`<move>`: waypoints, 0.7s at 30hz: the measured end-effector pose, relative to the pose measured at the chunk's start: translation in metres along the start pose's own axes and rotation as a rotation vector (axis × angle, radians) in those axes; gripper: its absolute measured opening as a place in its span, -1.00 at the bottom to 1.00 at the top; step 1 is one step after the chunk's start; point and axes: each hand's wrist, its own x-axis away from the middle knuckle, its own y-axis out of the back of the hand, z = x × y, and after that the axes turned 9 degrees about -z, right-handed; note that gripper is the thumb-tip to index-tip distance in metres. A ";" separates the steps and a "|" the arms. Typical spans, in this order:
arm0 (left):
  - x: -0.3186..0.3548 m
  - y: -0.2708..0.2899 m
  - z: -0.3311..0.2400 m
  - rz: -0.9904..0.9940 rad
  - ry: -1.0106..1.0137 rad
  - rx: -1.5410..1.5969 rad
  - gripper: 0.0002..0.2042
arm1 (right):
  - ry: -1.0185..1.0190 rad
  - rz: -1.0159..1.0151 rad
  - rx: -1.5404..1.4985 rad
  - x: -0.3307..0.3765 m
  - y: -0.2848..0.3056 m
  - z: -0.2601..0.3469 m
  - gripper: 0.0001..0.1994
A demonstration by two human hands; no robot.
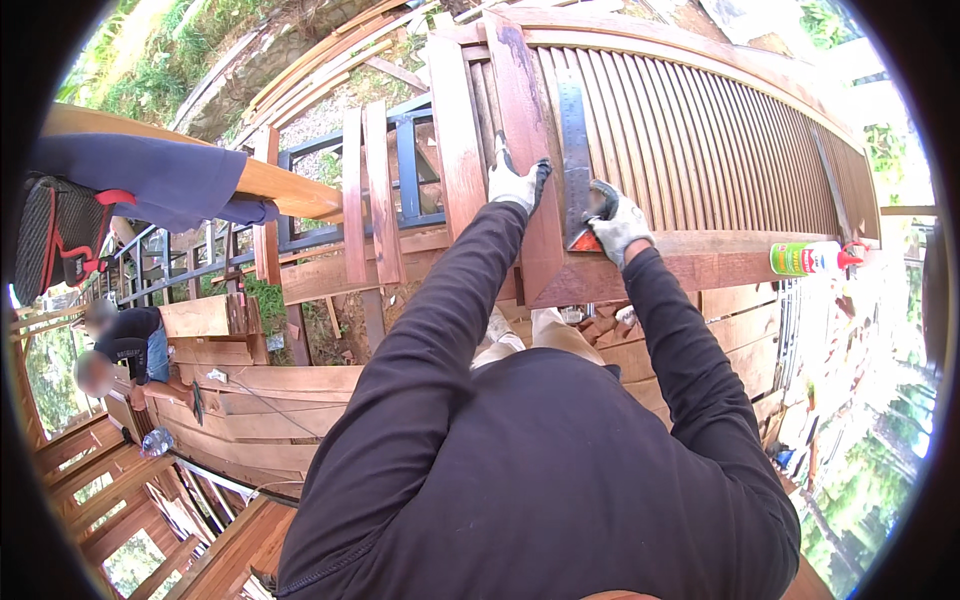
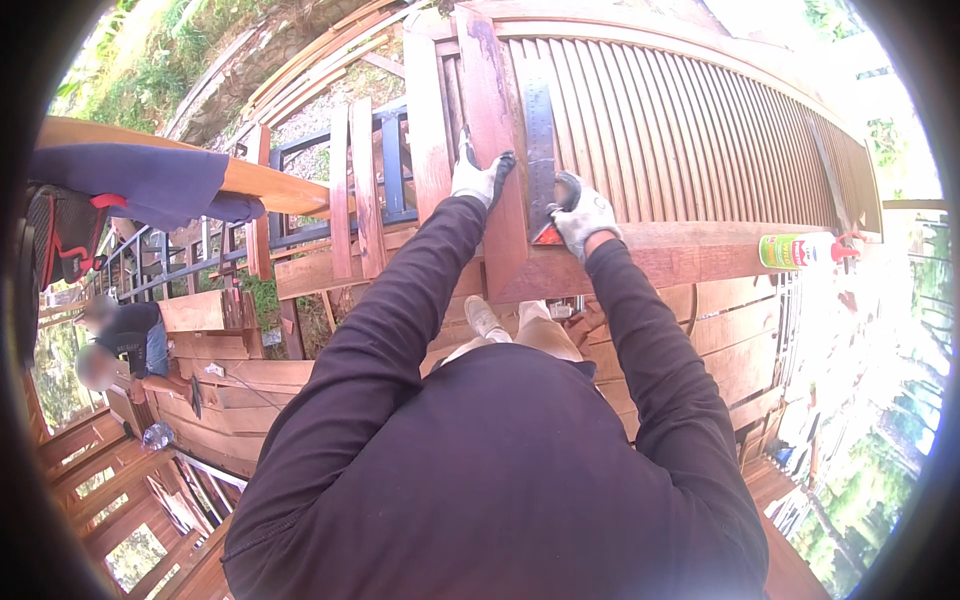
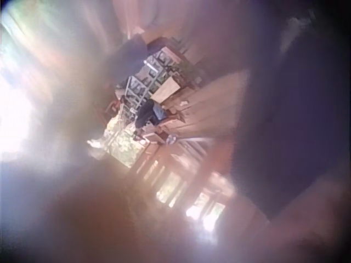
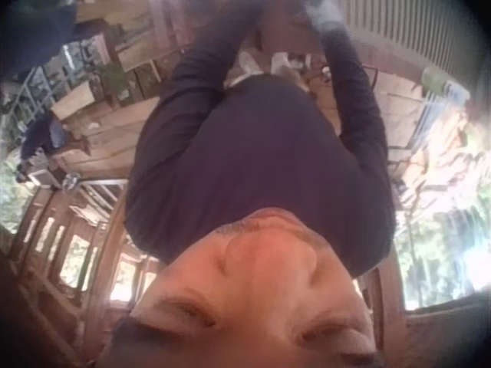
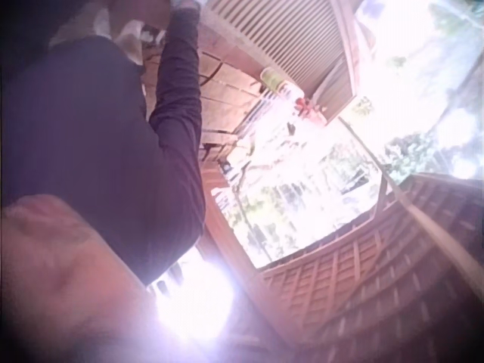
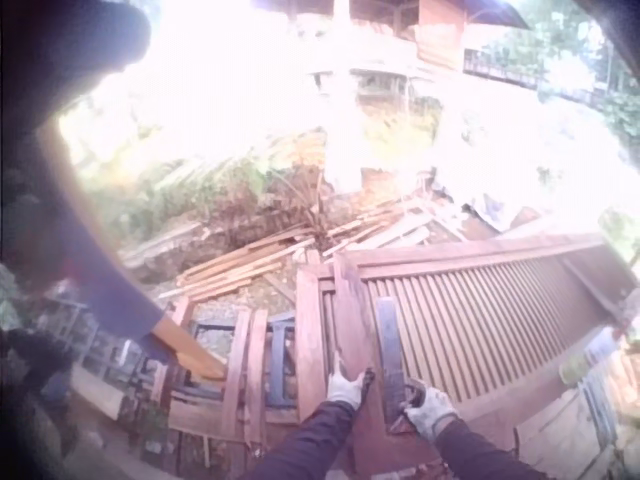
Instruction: The person assembles a wooden slatted panel by cutting a piece of wood with a hand saw, applying glue to the edges, and fastening it to the frame using a nail gun. The person also uses a square to check alignment during assembly.
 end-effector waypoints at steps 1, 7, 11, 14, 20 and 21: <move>0.001 0.002 -0.002 -0.003 0.008 -0.004 0.03 | 0.018 -0.012 0.062 0.004 -0.001 0.006 -0.45; 0.004 0.003 -0.007 -0.018 0.023 -0.038 0.01 | 0.059 -0.023 0.126 0.019 -0.002 0.008 -0.48; 0.004 0.003 -0.008 -0.031 0.037 -0.062 0.00 | 0.114 -0.054 0.188 0.026 0.002 0.018 -0.50; 0.004 0.003 -0.006 -0.028 0.031 -0.084 0.01 | 0.095 -0.052 0.231 0.026 0.001 0.018 -0.53; 0.002 0.000 0.000 -0.023 0.013 -0.071 0.01 | 0.188 -0.070 0.232 0.037 0.006 0.022 -0.55; 0.002 0.002 -0.003 -0.019 0.016 -0.067 0.01 | 0.213 -0.090 0.255 0.039 0.005 0.022 -0.54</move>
